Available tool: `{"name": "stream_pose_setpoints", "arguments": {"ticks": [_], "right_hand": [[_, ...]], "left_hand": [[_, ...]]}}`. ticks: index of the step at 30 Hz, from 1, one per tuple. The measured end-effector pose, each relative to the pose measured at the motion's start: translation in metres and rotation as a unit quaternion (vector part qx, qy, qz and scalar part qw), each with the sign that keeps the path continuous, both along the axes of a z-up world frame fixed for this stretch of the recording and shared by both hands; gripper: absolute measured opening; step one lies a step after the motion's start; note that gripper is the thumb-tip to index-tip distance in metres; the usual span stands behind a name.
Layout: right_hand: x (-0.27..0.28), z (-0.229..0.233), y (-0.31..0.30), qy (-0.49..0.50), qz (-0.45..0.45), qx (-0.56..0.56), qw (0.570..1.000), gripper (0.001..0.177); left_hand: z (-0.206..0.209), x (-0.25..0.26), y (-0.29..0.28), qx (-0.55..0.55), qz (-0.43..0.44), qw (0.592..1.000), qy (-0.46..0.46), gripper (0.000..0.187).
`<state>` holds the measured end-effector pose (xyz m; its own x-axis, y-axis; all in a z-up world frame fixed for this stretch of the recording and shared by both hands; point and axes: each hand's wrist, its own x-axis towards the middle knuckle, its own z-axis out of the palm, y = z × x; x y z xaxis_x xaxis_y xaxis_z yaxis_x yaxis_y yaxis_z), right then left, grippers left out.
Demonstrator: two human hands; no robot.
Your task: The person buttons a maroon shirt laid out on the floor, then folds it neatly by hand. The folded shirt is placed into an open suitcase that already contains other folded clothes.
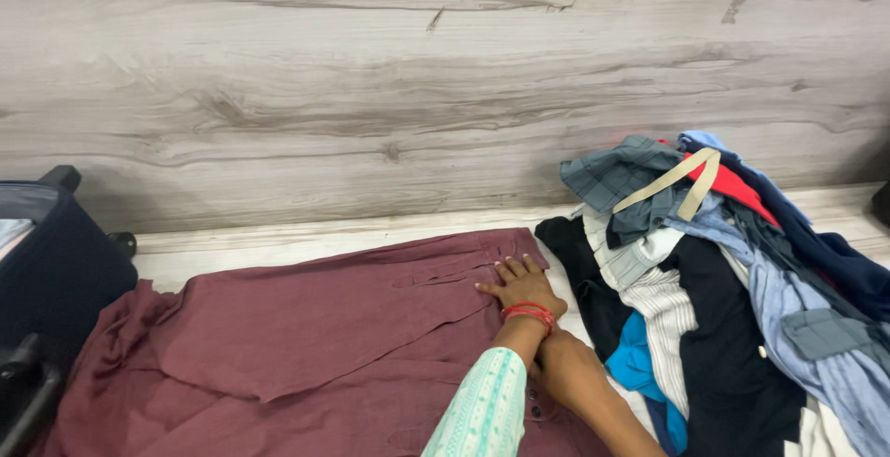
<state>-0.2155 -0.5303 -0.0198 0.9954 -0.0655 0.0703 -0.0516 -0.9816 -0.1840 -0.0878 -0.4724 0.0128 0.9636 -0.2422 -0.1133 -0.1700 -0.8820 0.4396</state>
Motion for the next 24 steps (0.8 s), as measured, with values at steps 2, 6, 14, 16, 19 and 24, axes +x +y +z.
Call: {"name": "stream_pose_setpoints", "arguments": {"ticks": [2, 6, 14, 16, 19, 24], "right_hand": [[-0.011, 0.02, -0.007, 0.029, -0.019, -0.026, 0.999, 0.068], [-0.03, 0.056, -0.008, 0.093, -0.066, -0.052, 0.992, 0.089], [-0.021, 0.029, 0.013, 0.104, 0.034, 0.211, 0.971, 0.091], [-0.019, 0.023, 0.01, 0.093, 0.052, 0.298, 0.949, 0.087], [-0.019, 0.022, 0.005, 0.109, 0.069, 0.432, 0.892, 0.082], [-0.025, 0.04, -0.014, 0.161, 0.069, 0.508, 0.844, 0.078]], "left_hand": [[-0.022, 0.011, -0.013, 0.069, 0.005, 0.997, -0.046, 0.083], [-0.071, 0.053, 0.003, 0.14, 0.036, 0.968, -0.207, 0.05], [-0.067, 0.072, 0.053, 0.135, 0.041, 0.95, -0.277, 0.054], [-0.062, 0.071, 0.06, 0.188, 0.046, 0.957, -0.217, 0.035], [-0.067, 0.068, 0.065, 0.203, 0.047, 0.956, -0.204, 0.027], [-0.071, 0.069, 0.053, 0.153, 0.017, 0.968, -0.198, 0.021]]}}
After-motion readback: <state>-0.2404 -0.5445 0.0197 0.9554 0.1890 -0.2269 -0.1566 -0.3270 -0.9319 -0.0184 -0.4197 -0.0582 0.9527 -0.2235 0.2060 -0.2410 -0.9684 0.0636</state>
